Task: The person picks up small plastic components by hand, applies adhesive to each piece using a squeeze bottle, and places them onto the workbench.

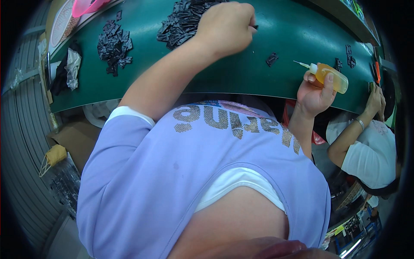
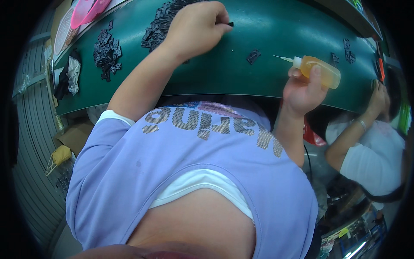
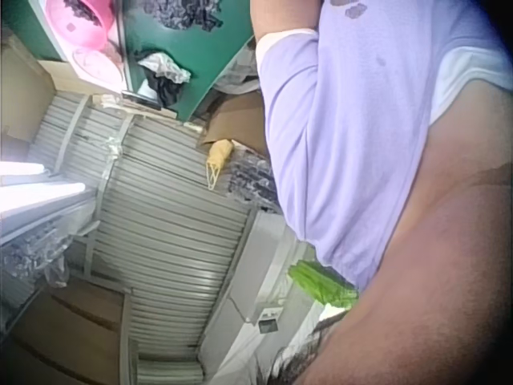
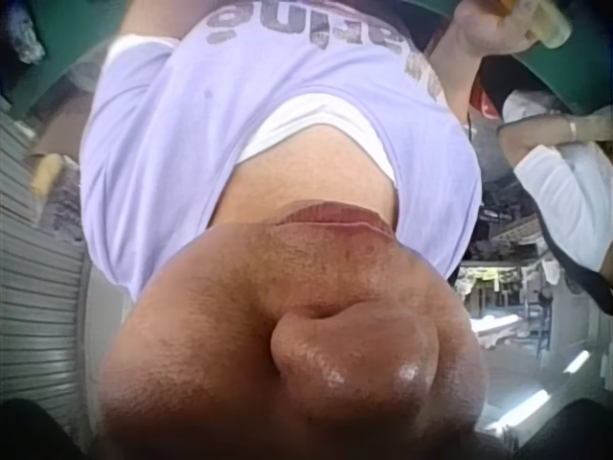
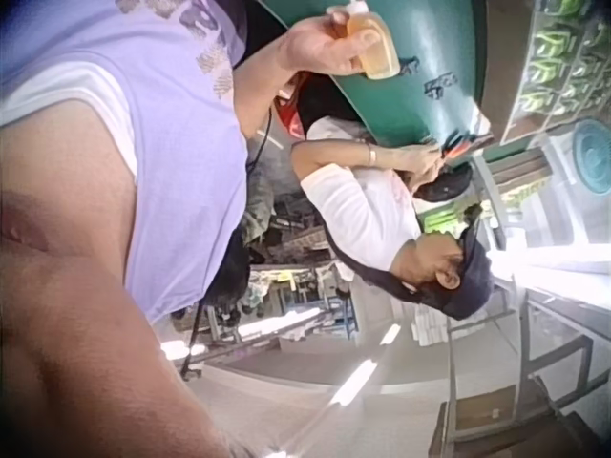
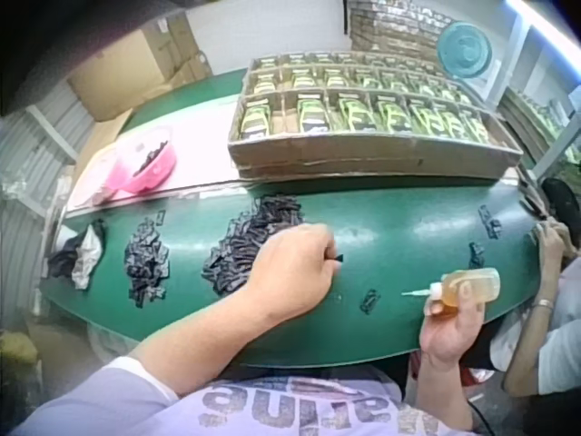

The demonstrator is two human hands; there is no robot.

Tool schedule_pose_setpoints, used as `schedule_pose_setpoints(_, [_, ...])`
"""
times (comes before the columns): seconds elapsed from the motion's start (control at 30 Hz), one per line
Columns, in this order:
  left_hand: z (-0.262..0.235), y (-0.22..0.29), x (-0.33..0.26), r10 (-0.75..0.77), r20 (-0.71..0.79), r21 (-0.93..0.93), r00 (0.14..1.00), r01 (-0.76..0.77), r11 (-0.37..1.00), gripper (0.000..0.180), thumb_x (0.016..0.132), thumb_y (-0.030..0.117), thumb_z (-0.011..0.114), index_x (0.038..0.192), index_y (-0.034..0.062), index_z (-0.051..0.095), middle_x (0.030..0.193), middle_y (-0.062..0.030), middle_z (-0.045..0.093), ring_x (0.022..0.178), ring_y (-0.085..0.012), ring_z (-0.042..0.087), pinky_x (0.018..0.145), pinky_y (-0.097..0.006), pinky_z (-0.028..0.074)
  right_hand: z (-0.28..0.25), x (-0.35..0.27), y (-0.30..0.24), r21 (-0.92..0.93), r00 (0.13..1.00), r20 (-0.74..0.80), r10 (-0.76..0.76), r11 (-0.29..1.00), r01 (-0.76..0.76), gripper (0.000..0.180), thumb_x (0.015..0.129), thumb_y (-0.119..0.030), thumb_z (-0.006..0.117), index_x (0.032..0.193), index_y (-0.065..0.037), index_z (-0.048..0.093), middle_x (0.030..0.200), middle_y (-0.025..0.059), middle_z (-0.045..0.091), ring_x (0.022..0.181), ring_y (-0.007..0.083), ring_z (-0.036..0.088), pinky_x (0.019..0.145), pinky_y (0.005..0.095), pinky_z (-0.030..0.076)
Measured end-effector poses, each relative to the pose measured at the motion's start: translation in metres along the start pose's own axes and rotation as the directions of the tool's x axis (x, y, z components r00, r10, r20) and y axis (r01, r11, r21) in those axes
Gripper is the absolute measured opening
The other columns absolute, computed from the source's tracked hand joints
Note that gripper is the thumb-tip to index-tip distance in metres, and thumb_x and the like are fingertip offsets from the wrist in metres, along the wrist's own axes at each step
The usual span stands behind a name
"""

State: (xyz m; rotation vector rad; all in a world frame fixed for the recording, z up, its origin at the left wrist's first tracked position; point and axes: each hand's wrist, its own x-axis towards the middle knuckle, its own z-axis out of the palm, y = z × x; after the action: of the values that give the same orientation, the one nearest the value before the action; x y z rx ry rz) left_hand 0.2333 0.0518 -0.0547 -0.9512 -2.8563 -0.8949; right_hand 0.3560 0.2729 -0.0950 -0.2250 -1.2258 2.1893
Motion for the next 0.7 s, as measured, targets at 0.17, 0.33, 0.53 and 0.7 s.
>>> schedule_pose_setpoints(0.17, [0.019,0.024,-0.025,-0.063,0.489,-0.614,0.870,0.395,0.684,0.017,0.081,0.003,0.066,0.098,-0.0017,0.063,0.074,-0.0042,0.062,0.063,-0.0096,0.063,0.055,-0.023,0.053,0.017,-0.014,0.010,-0.019,0.979,0.117,-0.168,0.985,0.172,0.014,0.089,-0.005,0.055,0.103,-0.001,0.055,0.093,0.0150,0.062,0.069,0.0203,0.061,0.054,0.0293,0.051])
schedule_pose_setpoints(0.33, [0.029,0.016,-0.026,-0.060,0.598,-0.707,0.799,0.561,0.431,0.022,0.084,0.002,0.063,0.103,-0.0067,0.059,0.080,-0.0075,0.063,0.065,-0.0129,0.065,0.061,-0.023,0.056,0.027,-0.021,0.013,-0.174,0.960,0.205,-0.191,0.958,0.228,0.013,0.085,0.000,0.060,0.098,0.003,0.056,0.091,0.0107,0.056,0.068,0.0173,0.060,0.053,0.0265,0.051])
schedule_pose_setpoints(0.53, [0.032,0.014,-0.027,-0.058,0.604,-0.687,0.795,0.556,0.468,0.022,0.084,0.002,0.063,0.103,-0.0072,0.059,0.080,-0.0081,0.063,0.065,-0.0129,0.065,0.061,-0.023,0.056,0.025,-0.024,0.015,-0.239,0.943,0.277,-0.185,0.937,0.254,0.011,0.084,0.002,0.061,0.094,0.003,0.058,0.090,0.0104,0.057,0.068,0.0151,0.059,0.051,0.0223,0.050])
schedule_pose_setpoints(0.7, [0.033,0.015,-0.026,-0.057,0.602,-0.685,0.797,0.551,0.477,0.021,0.084,0.002,0.063,0.102,-0.0072,0.060,0.080,-0.0080,0.063,0.064,-0.0126,0.065,0.060,-0.023,0.056,0.025,-0.024,0.013,-0.263,0.946,0.275,-0.171,0.933,0.245,0.012,0.083,0.002,0.062,0.095,0.004,0.058,0.089,0.0105,0.057,0.068,0.0151,0.059,0.052,0.0231,0.051])
